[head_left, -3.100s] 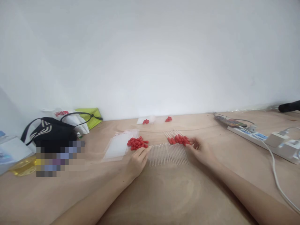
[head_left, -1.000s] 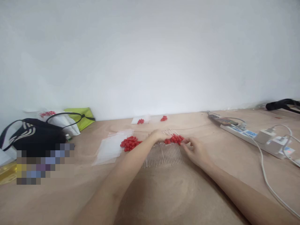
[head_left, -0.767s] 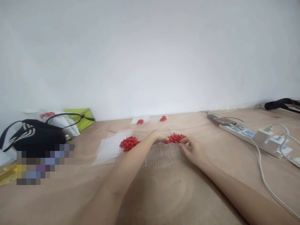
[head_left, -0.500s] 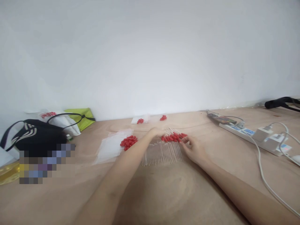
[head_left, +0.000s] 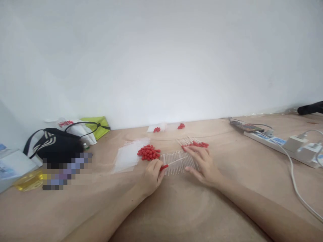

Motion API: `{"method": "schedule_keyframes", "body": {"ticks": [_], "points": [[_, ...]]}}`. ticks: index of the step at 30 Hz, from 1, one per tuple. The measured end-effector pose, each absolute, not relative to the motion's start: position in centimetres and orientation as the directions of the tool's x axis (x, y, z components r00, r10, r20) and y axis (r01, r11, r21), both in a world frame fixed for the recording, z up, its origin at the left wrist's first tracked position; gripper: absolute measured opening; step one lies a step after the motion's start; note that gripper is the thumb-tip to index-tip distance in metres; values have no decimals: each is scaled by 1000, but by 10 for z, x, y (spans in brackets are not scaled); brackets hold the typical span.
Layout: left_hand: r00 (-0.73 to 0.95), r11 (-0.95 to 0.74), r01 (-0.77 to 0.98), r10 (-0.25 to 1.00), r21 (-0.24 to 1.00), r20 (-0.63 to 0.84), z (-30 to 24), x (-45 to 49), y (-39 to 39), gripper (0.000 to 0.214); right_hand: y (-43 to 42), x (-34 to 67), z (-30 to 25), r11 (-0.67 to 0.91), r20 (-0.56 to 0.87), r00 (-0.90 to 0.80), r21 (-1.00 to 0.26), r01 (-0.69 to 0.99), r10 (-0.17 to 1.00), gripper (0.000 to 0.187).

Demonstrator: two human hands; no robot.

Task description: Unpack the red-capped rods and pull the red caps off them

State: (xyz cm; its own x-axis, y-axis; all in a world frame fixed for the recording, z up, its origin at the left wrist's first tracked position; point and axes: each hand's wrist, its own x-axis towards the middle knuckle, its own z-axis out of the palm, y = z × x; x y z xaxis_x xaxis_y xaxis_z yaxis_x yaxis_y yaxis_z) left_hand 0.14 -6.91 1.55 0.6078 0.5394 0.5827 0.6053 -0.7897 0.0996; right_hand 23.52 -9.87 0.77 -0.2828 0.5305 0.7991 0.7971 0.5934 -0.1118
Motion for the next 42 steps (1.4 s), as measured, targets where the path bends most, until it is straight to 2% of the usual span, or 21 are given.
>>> {"method": "schedule_keyframes", "body": {"ticks": [3,7,14,19,22,24,26,28,30,33,36,42], "points": [[637,-831,556,444,24,630,5,5,-72,11,-105,218,5,618,797,-402,48,785,450,30],[654,-865,501,369,-12,661,5,8,-74,10,-103,209,-5,614,807,-422,97,784,413,13],[704,-896,432,261,-106,661,9,5,-74,16,-104,212,-4,699,782,-472,66,712,407,17],[783,-893,423,275,-155,558,12,5,-83,19,-112,213,-1,707,751,-493,48,705,440,19],[791,-895,425,295,-136,535,13,-5,-81,21,-113,223,0,700,725,-495,26,713,478,21],[705,-875,478,331,-75,628,16,-20,-73,23,-110,238,3,657,737,-428,-29,754,524,22],[476,-782,621,431,54,766,25,-39,-60,20,-106,253,8,532,737,-262,-154,833,623,24],[213,-609,756,576,240,789,38,-54,-43,20,-100,264,14,417,703,-101,-293,861,704,26],[118,-489,797,701,354,704,51,-62,-24,24,-96,267,19,312,628,17,-409,858,778,28],[71,-278,843,907,461,416,63,-60,11,26,-94,268,21,140,472,130,-496,857,872,31],[45,-203,860,944,468,327,62,-54,48,22,-93,273,18,25,357,180,-500,866,916,27],[82,-156,875,980,458,179,48,-48,80,12,-89,286,11,-69,243,206,-474,878,948,24]]}}
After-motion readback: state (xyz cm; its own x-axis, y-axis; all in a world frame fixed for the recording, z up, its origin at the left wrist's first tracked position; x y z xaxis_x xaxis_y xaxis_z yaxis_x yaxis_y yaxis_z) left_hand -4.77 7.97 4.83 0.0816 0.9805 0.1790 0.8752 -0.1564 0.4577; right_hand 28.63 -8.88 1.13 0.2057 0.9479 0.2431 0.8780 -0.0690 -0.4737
